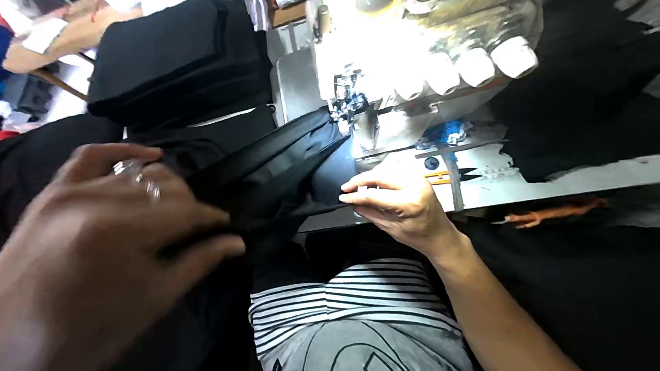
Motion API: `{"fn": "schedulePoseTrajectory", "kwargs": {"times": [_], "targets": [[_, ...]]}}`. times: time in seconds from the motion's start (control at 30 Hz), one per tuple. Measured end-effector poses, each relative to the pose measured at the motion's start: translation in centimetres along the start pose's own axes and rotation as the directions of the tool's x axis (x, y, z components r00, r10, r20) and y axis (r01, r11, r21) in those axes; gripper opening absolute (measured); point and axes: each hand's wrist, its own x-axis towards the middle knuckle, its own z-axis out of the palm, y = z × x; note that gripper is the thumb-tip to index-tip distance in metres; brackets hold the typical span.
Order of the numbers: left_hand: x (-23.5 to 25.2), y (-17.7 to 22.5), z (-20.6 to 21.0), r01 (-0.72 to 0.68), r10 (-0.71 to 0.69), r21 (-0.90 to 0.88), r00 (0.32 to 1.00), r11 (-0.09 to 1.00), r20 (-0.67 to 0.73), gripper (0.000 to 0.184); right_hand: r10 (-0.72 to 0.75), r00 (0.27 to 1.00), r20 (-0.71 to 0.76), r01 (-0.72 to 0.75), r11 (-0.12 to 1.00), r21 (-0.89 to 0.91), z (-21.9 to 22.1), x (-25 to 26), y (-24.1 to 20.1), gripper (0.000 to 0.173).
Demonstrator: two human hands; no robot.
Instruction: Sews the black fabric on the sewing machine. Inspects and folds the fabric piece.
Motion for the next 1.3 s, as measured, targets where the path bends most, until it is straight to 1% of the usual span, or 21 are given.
{"fn": "schedulePoseTrajectory", "kwargs": {"times": [0.07,0.1,0.13,0.17,0.23,0.33,0.47,0.6,0.7,0.8,0.87,0.93,0.97,1.0,1.03,1.07,1.1,1.13,1.17,1.2,1.3], "targets": [[-0.2,5.8,0.6,-0.057,0.06,-0.098,0.998,0.994,0.031,0.019,0.008,0.999,-0.036,-0.008,1.0,-0.01,0.1,-0.5,0.1,0.008],[1.1,9.2,1.3,-0.103,0.117,-0.188,0.991,0.977,0.066,0.011,0.011,0.997,-0.07,-0.011,1.0,-0.005,0.3,-0.8,0.1,0.006],[2.9,11.7,2.6,-0.177,0.211,-0.268,0.972,0.947,0.103,0.014,0.014,0.993,-0.119,-0.013,1.0,0.011,0.6,-0.9,0.1,0.004],[4.2,13.0,4.4,-0.249,0.294,-0.285,0.947,0.926,0.129,0.023,0.024,0.985,-0.17,-0.018,0.999,0.037,0.9,-0.9,0.1,0.003],[4.9,13.1,7.4,-0.317,0.353,-0.269,0.93,0.91,0.098,0.032,0.073,0.963,-0.259,-0.046,0.993,0.111,1.4,-1.0,-0.1,0.004],[4.2,12.7,9.0,-0.302,0.335,-0.271,0.939,0.914,0.083,0.033,0.149,0.934,-0.325,-0.098,0.981,0.168,1.6,-1.1,-0.3,0.012],[3.5,12.8,10.3,-0.271,0.298,-0.251,0.952,0.929,0.075,0.033,0.174,0.936,-0.305,-0.124,0.976,0.177,1.2,-1.1,-0.2,0.017],[3.4,12.8,10.2,-0.26,0.288,-0.26,0.955,0.93,0.075,0.031,0.151,0.948,-0.28,-0.099,0.977,0.19,0.7,-0.9,-0.1,0.02],[3.5,13.0,10.2,-0.265,0.294,-0.268,0.953,0.926,0.076,0.031,0.11,0.958,-0.263,-0.063,0.981,0.183,0.3,-0.9,-0.1,0.019],[3.4,13.3,10.6,-0.265,0.285,-0.267,0.958,0.927,0.041,0.028,0.043,0.972,-0.23,-0.021,0.995,0.094,0.0,-0.8,0.0,0.019],[3.2,13.2,10.6,-0.238,0.25,-0.289,0.968,0.927,0.007,0.023,0.04,0.974,-0.225,-0.025,0.997,0.068,-0.1,-0.7,-0.1,0.019],[2.9,12.7,10.0,-0.178,0.173,-0.324,0.984,0.929,-0.043,0.019,0.095,0.977,-0.188,-0.068,0.987,0.144,-0.4,-0.8,-0.2,0.02],[2.7,12.3,9.6,-0.143,0.128,-0.329,0.989,0.933,-0.067,0.018,0.164,0.977,-0.139,-0.13,0.966,0.221,-0.5,-0.9,-0.3,0.022],[2.5,11.9,9.1,-0.114,0.091,-0.316,0.992,0.942,-0.086,0.017,0.262,0.964,-0.054,-0.23,0.915,0.33,-0.7,-1.0,-0.7,0.029],[2.3,11.6,8.8,-0.087,0.064,-0.29,0.994,0.953,-0.09,0.017,0.38,0.923,0.056,-0.363,0.814,0.454,-0.9,-1.1,-1.2,0.039],[2.2,11.3,8.7,-0.071,0.05,-0.266,0.995,0.961,-0.084,0.018,0.496,0.859,0.129,-0.473,0.669,0.573,-0.8,-0.9,-1.8,0.044],[2.1,11.2,8.7,-0.065,0.048,-0.244,0.996,0.968,-0.072,0.019,0.582,0.798,0.155,-0.523,0.542,0.657,-0.6,-0.7,-2.4,0.04],[2.0,11.1,8.9,-0.064,0.052,-0.226,0.997,0.972,-0.059,0.02,0.647,0.747,0.153,-0.542,0.46,0.703,-0.3,-0.5,-2.9,0.033],[2.0,11.1,9.1,-0.064,0.056,-0.209,0.997,0.976,-0.044,0.02,0.694,0.708,0.13,-0.55,0.426,0.718,0.0,-0.2,-3.4,0.031],[2.0,11.1,9.3,-0.065,0.059,-0.197,0.998,0.978,-0.036,0.021,0.726,0.68,0.107,-0.556,0.415,0.72,0.1,0.1,-3.7,0.035],[1.9,11.0,9.6,-0.064,0.055,-0.204,0.997,0.977,-0.05,0.021,0.766,0.642,0.031,-0.571,0.451,0.686,0.3,0.5,-3.8,0.045]]}}
